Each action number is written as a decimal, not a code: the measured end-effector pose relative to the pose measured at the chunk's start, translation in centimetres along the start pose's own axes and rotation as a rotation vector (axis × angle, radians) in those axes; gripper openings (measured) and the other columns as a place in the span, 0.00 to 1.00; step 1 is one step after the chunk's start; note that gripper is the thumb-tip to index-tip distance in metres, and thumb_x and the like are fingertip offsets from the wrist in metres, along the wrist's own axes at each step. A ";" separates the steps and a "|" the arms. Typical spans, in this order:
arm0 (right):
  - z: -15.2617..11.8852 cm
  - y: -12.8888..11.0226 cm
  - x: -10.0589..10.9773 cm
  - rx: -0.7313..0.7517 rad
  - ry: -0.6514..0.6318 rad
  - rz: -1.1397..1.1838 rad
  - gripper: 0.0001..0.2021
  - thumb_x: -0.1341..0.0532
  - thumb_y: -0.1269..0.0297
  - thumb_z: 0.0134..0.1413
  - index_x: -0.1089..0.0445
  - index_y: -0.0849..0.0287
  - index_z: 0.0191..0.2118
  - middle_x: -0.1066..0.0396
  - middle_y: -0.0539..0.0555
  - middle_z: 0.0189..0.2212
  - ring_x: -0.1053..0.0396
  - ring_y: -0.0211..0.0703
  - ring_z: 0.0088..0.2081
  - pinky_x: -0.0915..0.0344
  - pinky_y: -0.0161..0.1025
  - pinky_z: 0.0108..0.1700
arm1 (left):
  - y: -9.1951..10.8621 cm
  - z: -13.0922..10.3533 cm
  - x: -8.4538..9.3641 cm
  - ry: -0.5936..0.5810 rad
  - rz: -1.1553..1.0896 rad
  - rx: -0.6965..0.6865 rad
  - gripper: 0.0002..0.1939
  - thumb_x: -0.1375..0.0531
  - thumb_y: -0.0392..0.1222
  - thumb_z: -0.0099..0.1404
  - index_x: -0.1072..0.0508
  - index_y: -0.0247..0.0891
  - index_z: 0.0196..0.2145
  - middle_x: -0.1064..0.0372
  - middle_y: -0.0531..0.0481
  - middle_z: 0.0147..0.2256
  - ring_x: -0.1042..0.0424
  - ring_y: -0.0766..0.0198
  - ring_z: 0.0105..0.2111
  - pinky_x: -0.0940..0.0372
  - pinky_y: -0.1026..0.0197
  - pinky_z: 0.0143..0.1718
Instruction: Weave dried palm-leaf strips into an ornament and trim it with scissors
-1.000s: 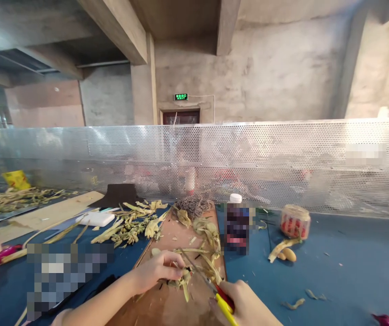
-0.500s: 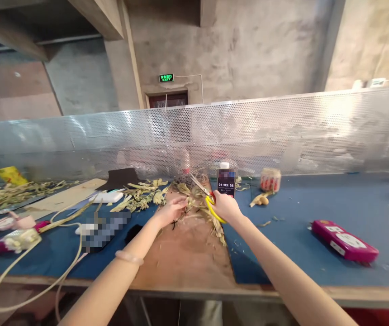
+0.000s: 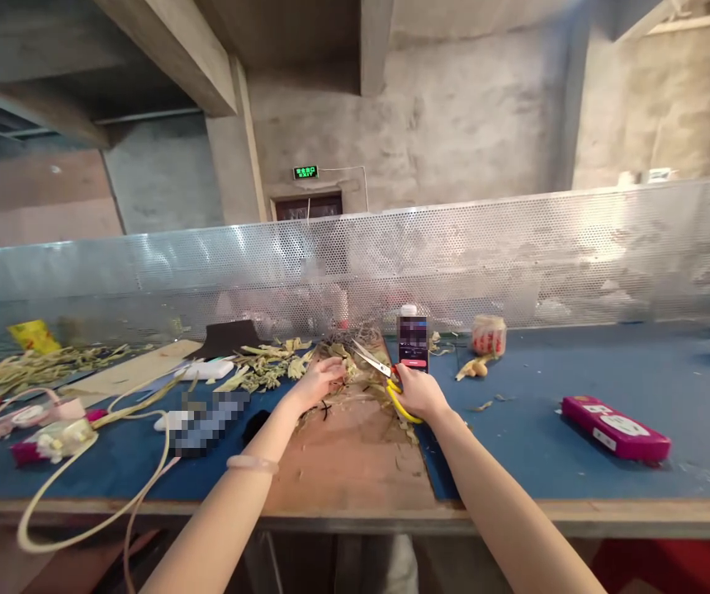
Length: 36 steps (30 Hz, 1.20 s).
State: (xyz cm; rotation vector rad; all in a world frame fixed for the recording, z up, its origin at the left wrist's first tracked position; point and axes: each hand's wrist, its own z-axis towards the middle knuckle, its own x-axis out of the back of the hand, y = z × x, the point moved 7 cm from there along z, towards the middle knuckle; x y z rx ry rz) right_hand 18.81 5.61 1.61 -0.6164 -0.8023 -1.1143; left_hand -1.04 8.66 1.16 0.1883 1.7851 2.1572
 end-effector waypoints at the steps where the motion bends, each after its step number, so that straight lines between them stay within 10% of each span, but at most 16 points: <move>1: 0.0 -0.2 0.1 0.017 0.005 -0.003 0.13 0.51 0.53 0.56 0.40 0.58 0.35 0.28 0.55 0.30 0.31 0.43 0.31 0.52 0.34 0.26 | -0.1 0.0 -0.2 -0.008 0.021 0.004 0.18 0.34 0.42 0.49 0.29 0.38 0.39 0.31 0.48 0.33 0.32 0.66 0.31 0.38 0.63 0.33; 36: -0.3 -0.8 -0.3 0.127 -0.115 -0.083 0.16 0.51 0.54 0.56 0.38 0.61 0.42 0.28 0.59 0.37 0.30 0.48 0.38 0.43 0.35 0.33 | -1.1 0.4 -1.3 -0.091 0.114 0.053 0.21 0.33 0.42 0.46 0.28 0.35 0.39 0.31 0.49 0.33 0.33 0.68 0.32 0.42 0.65 0.33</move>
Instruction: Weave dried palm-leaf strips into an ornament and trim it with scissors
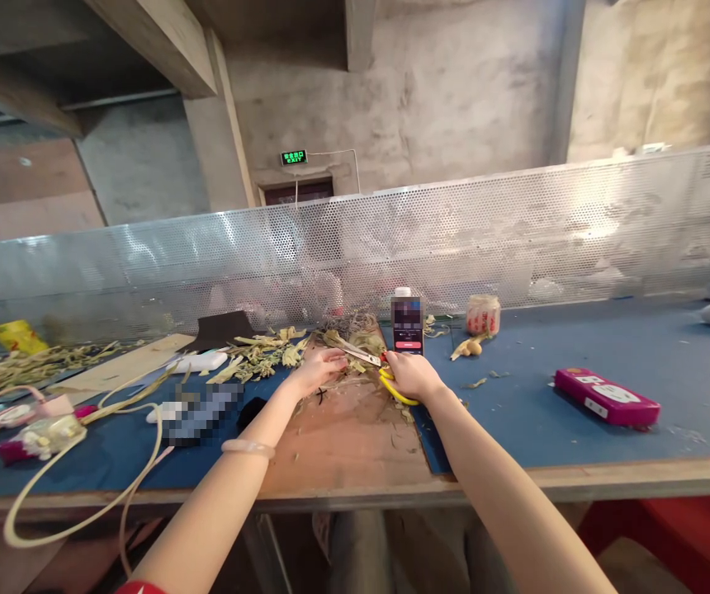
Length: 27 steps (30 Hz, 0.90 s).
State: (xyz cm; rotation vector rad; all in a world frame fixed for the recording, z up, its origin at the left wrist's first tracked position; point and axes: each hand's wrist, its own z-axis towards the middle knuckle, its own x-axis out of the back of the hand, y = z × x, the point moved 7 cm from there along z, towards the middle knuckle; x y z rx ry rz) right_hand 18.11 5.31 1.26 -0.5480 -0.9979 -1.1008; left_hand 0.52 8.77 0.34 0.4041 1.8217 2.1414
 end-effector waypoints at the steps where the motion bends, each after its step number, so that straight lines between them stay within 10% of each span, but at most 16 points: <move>1: 0.0 0.0 0.0 0.000 -0.004 0.000 0.16 0.51 0.54 0.56 0.38 0.61 0.43 0.28 0.59 0.37 0.30 0.48 0.38 0.43 0.35 0.33 | 0.1 0.0 -0.1 -0.004 0.001 -0.004 0.20 0.33 0.42 0.46 0.28 0.34 0.38 0.31 0.49 0.33 0.33 0.68 0.32 0.42 0.65 0.32; 27: -0.2 -0.4 0.4 0.013 -0.043 -0.007 0.16 0.49 0.56 0.54 0.39 0.61 0.44 0.30 0.60 0.39 0.31 0.48 0.39 0.42 0.35 0.34 | 0.8 -0.6 -0.7 -0.048 0.011 -0.035 0.17 0.33 0.43 0.46 0.27 0.33 0.34 0.33 0.52 0.28 0.36 0.70 0.28 0.46 0.66 0.30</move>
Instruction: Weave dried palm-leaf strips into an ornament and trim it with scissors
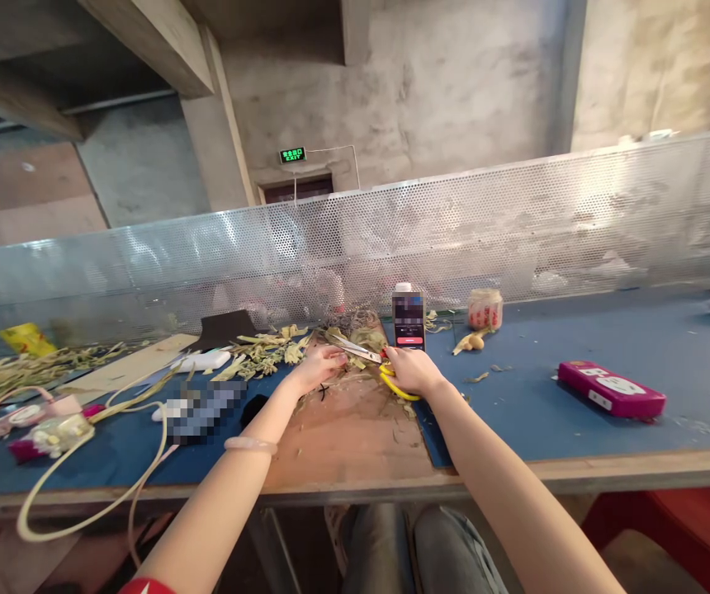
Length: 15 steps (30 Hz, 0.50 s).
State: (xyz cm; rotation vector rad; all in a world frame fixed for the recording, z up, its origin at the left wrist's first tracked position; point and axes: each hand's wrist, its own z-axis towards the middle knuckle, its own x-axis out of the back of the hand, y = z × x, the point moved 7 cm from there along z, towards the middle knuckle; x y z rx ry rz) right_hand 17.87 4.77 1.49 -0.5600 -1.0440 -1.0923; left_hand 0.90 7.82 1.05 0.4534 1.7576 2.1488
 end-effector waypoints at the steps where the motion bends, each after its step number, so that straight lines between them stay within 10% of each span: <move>1: 0.0 0.0 0.0 -0.001 -0.003 0.000 0.16 0.49 0.55 0.54 0.39 0.61 0.43 0.29 0.60 0.39 0.31 0.48 0.39 0.42 0.35 0.34 | 0.0 0.0 -0.1 -0.005 0.003 0.000 0.17 0.33 0.44 0.46 0.27 0.33 0.34 0.33 0.52 0.29 0.36 0.70 0.29 0.45 0.66 0.30; 15: 0.0 -0.1 0.4 0.001 0.061 0.007 0.17 0.53 0.52 0.57 0.40 0.61 0.42 0.29 0.59 0.36 0.30 0.48 0.37 0.44 0.35 0.31 | 0.0 -0.2 -1.3 -0.060 -0.028 0.000 0.20 0.35 0.44 0.50 0.31 0.37 0.40 0.33 0.50 0.36 0.34 0.69 0.32 0.40 0.65 0.35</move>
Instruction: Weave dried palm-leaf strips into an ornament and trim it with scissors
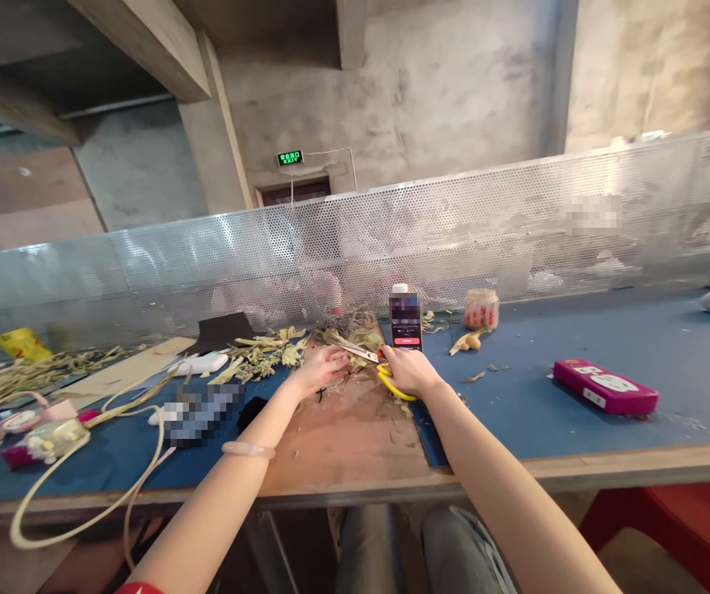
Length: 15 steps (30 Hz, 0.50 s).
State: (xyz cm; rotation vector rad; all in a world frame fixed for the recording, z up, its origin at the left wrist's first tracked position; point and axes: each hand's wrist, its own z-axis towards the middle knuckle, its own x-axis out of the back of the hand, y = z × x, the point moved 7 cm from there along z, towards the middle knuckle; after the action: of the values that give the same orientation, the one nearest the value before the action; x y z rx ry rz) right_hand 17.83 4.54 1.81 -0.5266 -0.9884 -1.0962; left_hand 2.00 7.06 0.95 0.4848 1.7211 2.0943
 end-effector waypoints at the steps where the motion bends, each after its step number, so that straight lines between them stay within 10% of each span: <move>1: 0.0 0.0 0.0 -0.004 0.005 0.007 0.17 0.54 0.52 0.57 0.40 0.61 0.42 0.29 0.59 0.36 0.30 0.48 0.37 0.45 0.35 0.31 | 0.0 0.0 0.0 0.006 -0.004 0.001 0.19 0.35 0.44 0.50 0.31 0.38 0.40 0.33 0.50 0.36 0.34 0.69 0.32 0.40 0.65 0.35; 15: -0.1 0.0 0.2 -0.016 -0.010 0.038 0.16 0.52 0.53 0.57 0.40 0.60 0.42 0.29 0.59 0.37 0.31 0.47 0.38 0.44 0.34 0.33 | -0.4 0.5 1.0 0.075 -0.048 -0.036 0.20 0.34 0.41 0.48 0.31 0.38 0.40 0.33 0.51 0.36 0.32 0.69 0.32 0.40 0.64 0.35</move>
State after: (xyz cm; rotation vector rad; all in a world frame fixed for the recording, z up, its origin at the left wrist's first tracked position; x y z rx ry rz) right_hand 17.87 4.38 1.94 -0.5617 -0.9757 -1.0694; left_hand 1.46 8.07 0.72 0.3548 1.7151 2.1307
